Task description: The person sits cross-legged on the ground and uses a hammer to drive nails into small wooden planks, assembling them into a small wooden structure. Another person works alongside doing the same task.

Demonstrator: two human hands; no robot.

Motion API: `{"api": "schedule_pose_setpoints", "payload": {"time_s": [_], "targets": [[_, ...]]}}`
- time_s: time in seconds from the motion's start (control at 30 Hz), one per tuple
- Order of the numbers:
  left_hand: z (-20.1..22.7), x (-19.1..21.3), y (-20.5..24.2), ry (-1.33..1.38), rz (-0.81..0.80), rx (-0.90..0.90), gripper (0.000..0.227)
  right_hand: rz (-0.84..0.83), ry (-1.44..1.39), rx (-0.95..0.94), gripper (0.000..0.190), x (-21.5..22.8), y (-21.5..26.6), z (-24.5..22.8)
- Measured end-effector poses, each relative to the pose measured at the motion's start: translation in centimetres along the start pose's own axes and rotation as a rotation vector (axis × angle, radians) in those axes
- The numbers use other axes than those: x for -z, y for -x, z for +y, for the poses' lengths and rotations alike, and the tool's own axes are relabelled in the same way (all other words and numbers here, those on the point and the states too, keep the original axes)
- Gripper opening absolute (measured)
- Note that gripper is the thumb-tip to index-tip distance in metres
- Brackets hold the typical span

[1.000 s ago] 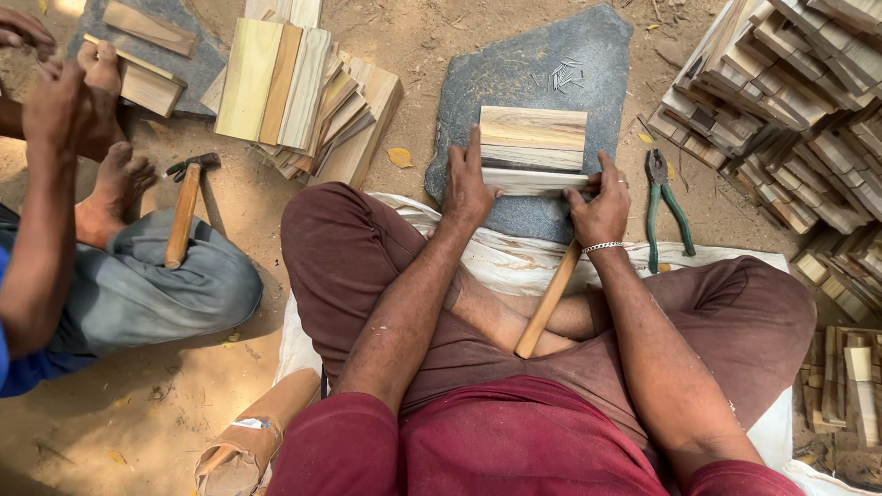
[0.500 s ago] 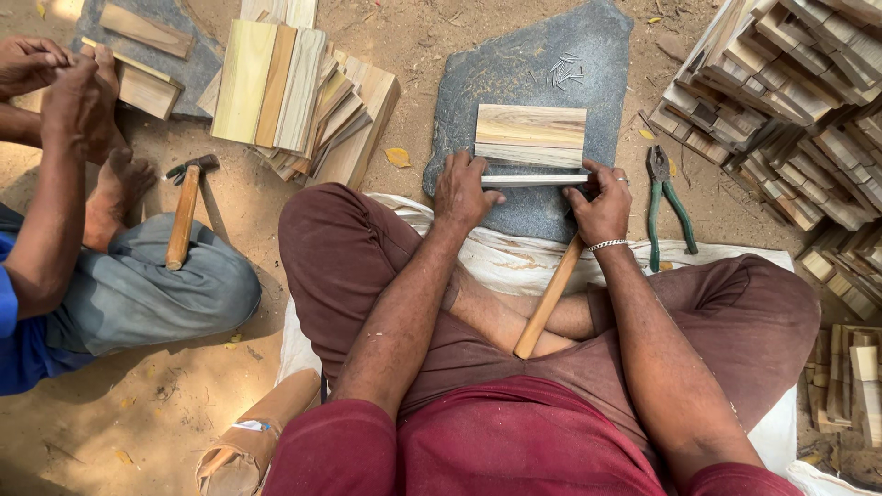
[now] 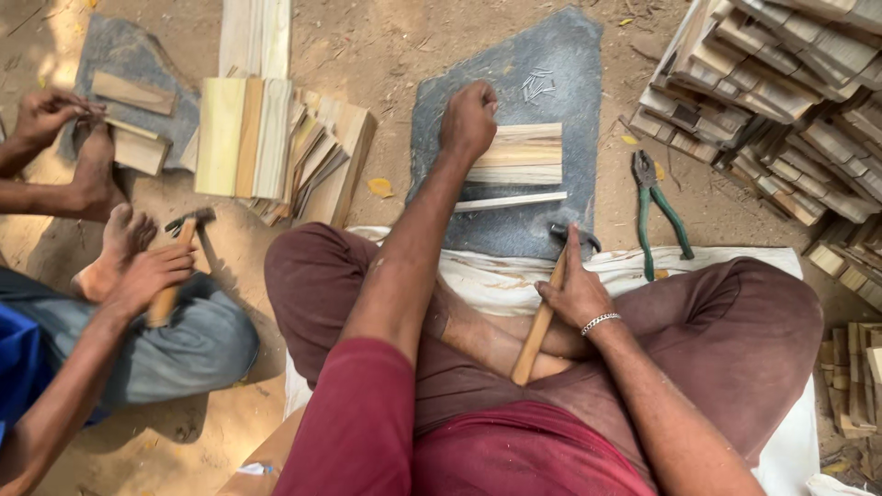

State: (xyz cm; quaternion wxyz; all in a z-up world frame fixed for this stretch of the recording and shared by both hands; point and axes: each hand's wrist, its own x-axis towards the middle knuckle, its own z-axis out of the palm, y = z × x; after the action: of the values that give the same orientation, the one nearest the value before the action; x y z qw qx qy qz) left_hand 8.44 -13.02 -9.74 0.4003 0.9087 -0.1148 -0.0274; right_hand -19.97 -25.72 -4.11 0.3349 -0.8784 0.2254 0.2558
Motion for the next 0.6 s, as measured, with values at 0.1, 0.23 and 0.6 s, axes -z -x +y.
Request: {"api": "schedule_pose_setpoints", "payload": {"time_s": [0.1, 0.23, 0.6], "targets": [[1.3, -1.8, -2.6, -0.047, -0.135, 0.109, 0.007, 0.067, -0.063, -0.102, 0.117, 0.3, -0.1, 1.2], [2.8, -3.4, -4.8, -0.208, -0.293, 0.287, 0.020, 0.143, -0.359, -0.102, 0.108, 2.1, 0.7, 3.2], [2.3, -3.4, -3.8, -0.101, -0.135, 0.014, 0.021, 0.271, -0.711, 0.137, 0.089, 2.5, 2.2, 3.7]]}}
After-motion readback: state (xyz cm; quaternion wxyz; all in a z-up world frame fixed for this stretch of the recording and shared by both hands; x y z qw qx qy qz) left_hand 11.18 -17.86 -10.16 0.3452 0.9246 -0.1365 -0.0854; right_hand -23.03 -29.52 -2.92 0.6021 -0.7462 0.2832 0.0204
